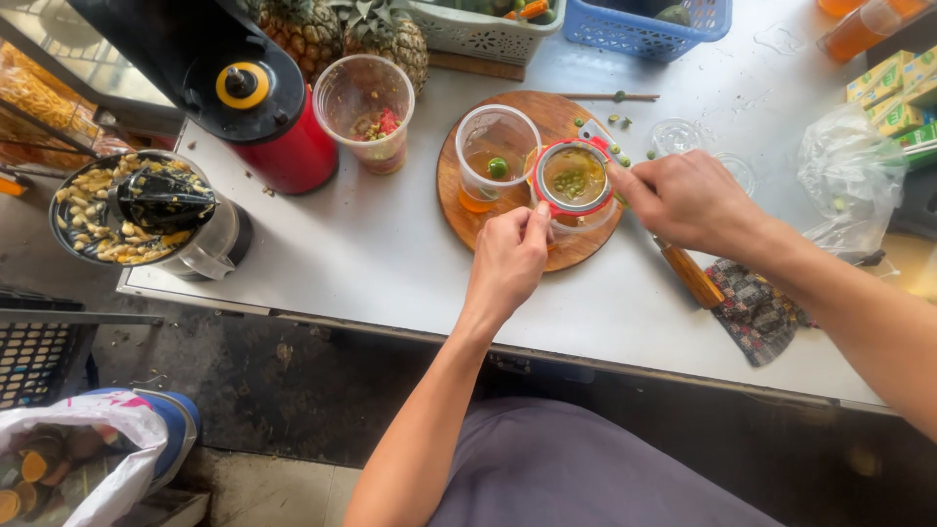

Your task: Preparing a takeaway container of yellow rice with meat and vegetables, followed by making a citrus drink with ice.

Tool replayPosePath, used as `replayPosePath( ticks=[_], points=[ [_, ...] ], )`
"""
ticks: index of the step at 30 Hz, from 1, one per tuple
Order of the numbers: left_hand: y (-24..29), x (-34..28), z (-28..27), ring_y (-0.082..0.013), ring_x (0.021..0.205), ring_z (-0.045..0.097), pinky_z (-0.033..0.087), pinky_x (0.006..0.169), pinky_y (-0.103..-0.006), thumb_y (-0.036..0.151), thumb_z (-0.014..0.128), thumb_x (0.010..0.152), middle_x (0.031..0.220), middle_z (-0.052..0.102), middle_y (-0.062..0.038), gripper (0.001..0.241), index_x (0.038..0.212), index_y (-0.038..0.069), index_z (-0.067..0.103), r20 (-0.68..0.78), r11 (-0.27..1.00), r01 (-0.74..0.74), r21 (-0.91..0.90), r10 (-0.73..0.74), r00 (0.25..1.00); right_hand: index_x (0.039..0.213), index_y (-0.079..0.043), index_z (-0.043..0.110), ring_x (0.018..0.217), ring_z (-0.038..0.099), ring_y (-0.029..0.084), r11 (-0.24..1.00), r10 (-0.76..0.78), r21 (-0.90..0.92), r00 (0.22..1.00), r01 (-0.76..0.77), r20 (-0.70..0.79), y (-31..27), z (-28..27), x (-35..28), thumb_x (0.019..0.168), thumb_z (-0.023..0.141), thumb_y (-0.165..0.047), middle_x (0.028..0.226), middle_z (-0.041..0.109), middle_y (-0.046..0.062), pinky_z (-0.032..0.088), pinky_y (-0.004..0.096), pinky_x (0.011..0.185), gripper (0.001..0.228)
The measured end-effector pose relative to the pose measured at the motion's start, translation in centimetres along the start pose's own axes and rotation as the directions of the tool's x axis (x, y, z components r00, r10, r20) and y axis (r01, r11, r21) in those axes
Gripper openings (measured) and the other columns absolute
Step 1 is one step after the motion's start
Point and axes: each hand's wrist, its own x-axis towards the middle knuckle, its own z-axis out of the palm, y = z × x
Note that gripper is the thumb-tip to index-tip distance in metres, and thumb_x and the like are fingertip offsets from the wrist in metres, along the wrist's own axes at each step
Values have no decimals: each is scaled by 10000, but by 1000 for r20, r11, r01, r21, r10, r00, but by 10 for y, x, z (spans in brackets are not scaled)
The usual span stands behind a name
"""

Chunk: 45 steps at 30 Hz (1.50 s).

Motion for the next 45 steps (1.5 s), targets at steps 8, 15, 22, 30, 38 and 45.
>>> replayPosePath(
  ticks=[8, 15, 22, 30, 38, 45],
  points=[
    [-10, -1, 14, -251, 599, 584, 502, 630, -391, 304, 524, 1023, 529, 562, -130, 419, 698, 87, 678, -81, 999, -36, 4, 36, 996, 814, -99, 799, 773, 677, 379, 858, 199, 499, 974, -119, -111, 2, -2, -19, 1171, 316, -490, 659, 669, 171, 525, 508, 806, 717],
    [-24, 4, 26, -244, 591, 600, 510, 622, -366, 333, 547, 1013, 533, 601, -113, 422, 677, 132, 703, -165, 997, -1, 77, 14, 986, 903, -197, 827, 670, 612, 224, 738, 246, 667, 961, -103, -124, 37, 52, -13, 1124, 415, -518, 606, 613, 50, 529, 396, 727, 567],
    [-30, 6, 26, -245, 623, 605, 511, 647, -370, 349, 531, 1031, 560, 590, -120, 440, 698, 120, 705, -188, 999, -13, 51, 23, 982, 1512, -138, 461, 1219, 597, 344, 680, 77, 733, 990, 38, -122, -4, 72, -10, 734, 803, -270, 1330, 596, 197, 460, 501, 1068, 860],
    [-28, 11, 18, -346, 735, 681, 535, 718, -432, 367, 541, 1002, 612, 642, -174, 430, 699, 120, 719, -96, 995, -3, 95, 12, 995, 1466, -33, 477, 1200, 629, 264, 227, 119, 793, 792, 565, -599, -22, 182, 60, 595, 952, 73, 1284, 626, 157, 522, 448, 1044, 998],
    [-10, 4, -7, -269, 733, 693, 549, 703, -386, 392, 555, 984, 612, 666, -111, 393, 728, 169, 754, 177, 986, -13, 165, -17, 984, 1398, -24, 512, 1187, 631, 268, 461, 227, 641, 616, 614, -754, -6, 150, 12, 549, 990, 21, 1235, 619, 173, 534, 431, 1015, 975],
    [43, -10, -47, -418, 871, 730, 543, 780, -479, 384, 534, 955, 731, 707, -229, 410, 768, 88, 747, 321, 978, -82, 191, 17, 947, 1510, -56, 356, 1227, 590, 230, 329, 363, 766, 675, 552, -642, 8, 152, -34, 771, 837, 63, 1334, 570, 133, 531, 379, 1068, 890]
  ],
)
